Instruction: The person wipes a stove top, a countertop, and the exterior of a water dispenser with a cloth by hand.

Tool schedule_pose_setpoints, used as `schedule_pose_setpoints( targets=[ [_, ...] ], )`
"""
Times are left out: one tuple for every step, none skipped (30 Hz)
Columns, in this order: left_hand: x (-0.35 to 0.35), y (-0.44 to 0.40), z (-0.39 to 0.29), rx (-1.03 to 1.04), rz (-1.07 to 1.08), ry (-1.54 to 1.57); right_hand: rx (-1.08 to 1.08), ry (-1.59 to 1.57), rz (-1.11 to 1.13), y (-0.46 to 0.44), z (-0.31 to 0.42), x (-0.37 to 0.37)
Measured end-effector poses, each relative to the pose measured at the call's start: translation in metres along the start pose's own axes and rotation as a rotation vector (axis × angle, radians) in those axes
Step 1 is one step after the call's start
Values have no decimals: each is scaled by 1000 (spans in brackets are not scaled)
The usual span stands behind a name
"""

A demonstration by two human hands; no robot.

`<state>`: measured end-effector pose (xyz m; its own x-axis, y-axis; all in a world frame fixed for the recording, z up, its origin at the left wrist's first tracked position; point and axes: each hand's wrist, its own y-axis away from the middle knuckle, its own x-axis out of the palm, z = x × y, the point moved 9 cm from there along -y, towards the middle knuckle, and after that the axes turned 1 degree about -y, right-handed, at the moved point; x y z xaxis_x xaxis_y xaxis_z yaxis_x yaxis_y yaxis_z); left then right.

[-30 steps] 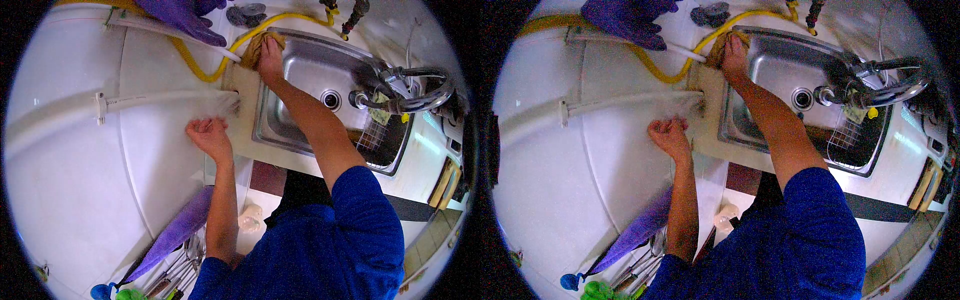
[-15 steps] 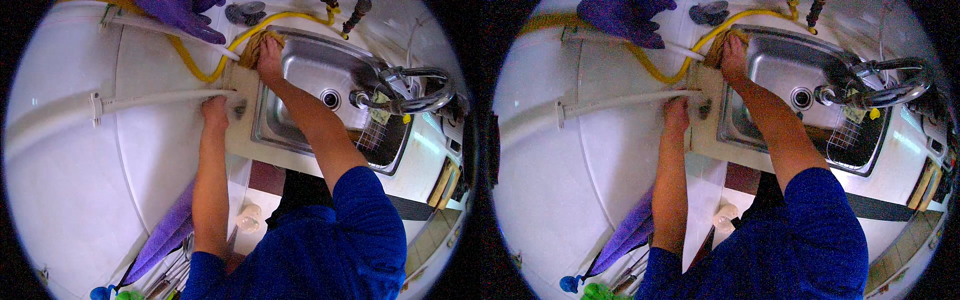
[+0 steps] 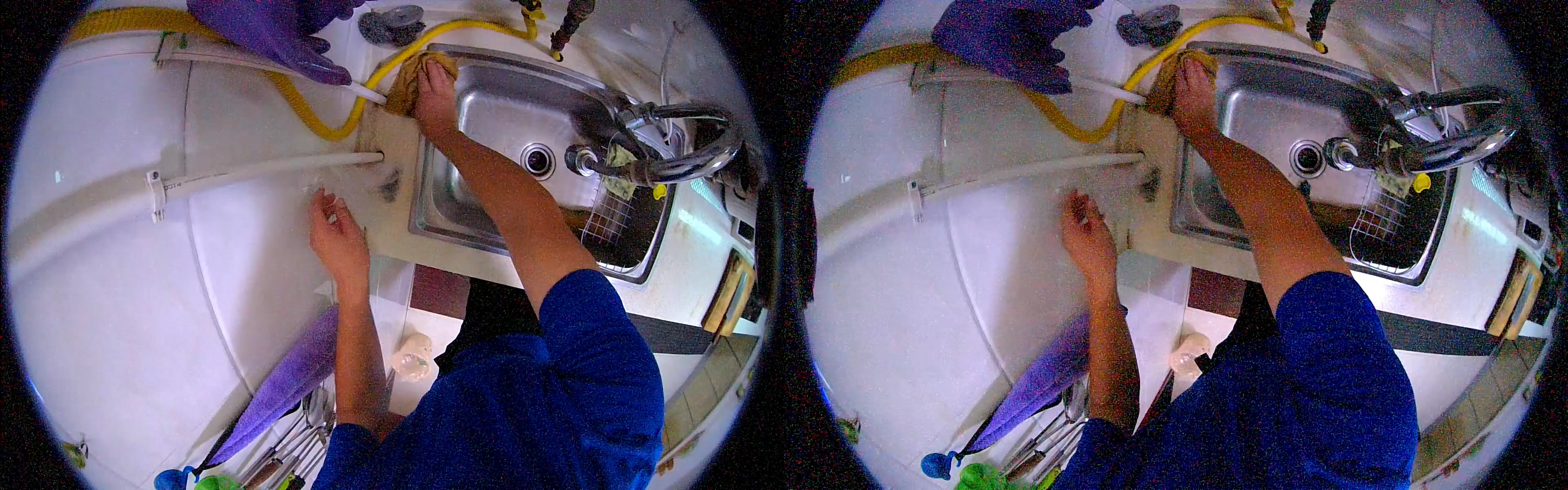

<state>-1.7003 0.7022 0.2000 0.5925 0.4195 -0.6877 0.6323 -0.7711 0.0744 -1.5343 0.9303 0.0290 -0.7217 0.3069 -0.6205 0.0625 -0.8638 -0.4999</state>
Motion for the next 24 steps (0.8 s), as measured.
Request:
schedule_pose_setpoints(
  targets=[
    [-3, 7, -10, 0, -86, 44, 11, -2, 15, -1, 2, -2],
    [9, 5, -5, -3, -85, 45, 11, -1, 18, -3, 7, -5],
    [23, -4, -3, 96, -119, 167, 129, -151, 18, -7, 1, -7],
    [36, -14, -1, 194, -152, 289, 247, -299, 19, -7, -7, -6],
    [47, -26, 8, 190, -150, 294, 246, -293, 21, -6, -10, -3],
    [63, -42, 24, 103, -65, 452, 135, -145, 45, -5, -8, 4],
    [78, -58, 38, 13, 21, 607, 25, 2, 70, -3, -4, 9],
    [82, -75, 46, 4, 23, 611, 24, 7, 77, -2, -3, 8],
    [98, -92, 57, -84, 197, 601, -1, -7, 36, -3, 2, 1],
    [111, -96, 67, -172, 371, 586, -24, -23, -5, -1, 6, -5],
    [104, -96, 71, -179, 366, 587, -26, -25, 2, 2, 4, -1],
    [103, -95, 76, -241, 395, 662, -14, -22, 26, 1, 1, 5],
    [103, -93, 76, -301, 424, 736, 0, -19, 47, 0, -2, 10],
    [96, -82, 61, -298, 423, 735, -1, -20, 44, -1, -2, 11],
    [74, -68, 46, -211, 291, 665, -18, -16, 10, -1, 0, 8],
    [51, -49, 30, -125, 158, 593, -37, -13, -23, 0, 3, 5],
    [41, -29, 25, -126, 153, 592, -38, -17, -21, 0, 5, 2],
    [23, -11, 15, -36, 85, 487, -16, 9, 19, -1, 6, 2],
    [7, 7, 7, 55, 18, 382, 6, 36, 57, -2, 7, 2],
    [1, 24, 16, 57, 11, 380, 1, 30, 56, 1, 11, 0],
    [5, 41, 37, -18, 59, 507, 15, 29, 62, 4, 12, -3],
    [10, 58, 57, -92, 109, 635, 28, 31, 68, 6, 15, -7],
    [13, 78, 72, -153, 137, 628, 24, 31, 62, 11, 23, -13],
    [18, 101, 88, -216, 168, 624, 153, -95, 113, 25, 22, -14]
  ],
)
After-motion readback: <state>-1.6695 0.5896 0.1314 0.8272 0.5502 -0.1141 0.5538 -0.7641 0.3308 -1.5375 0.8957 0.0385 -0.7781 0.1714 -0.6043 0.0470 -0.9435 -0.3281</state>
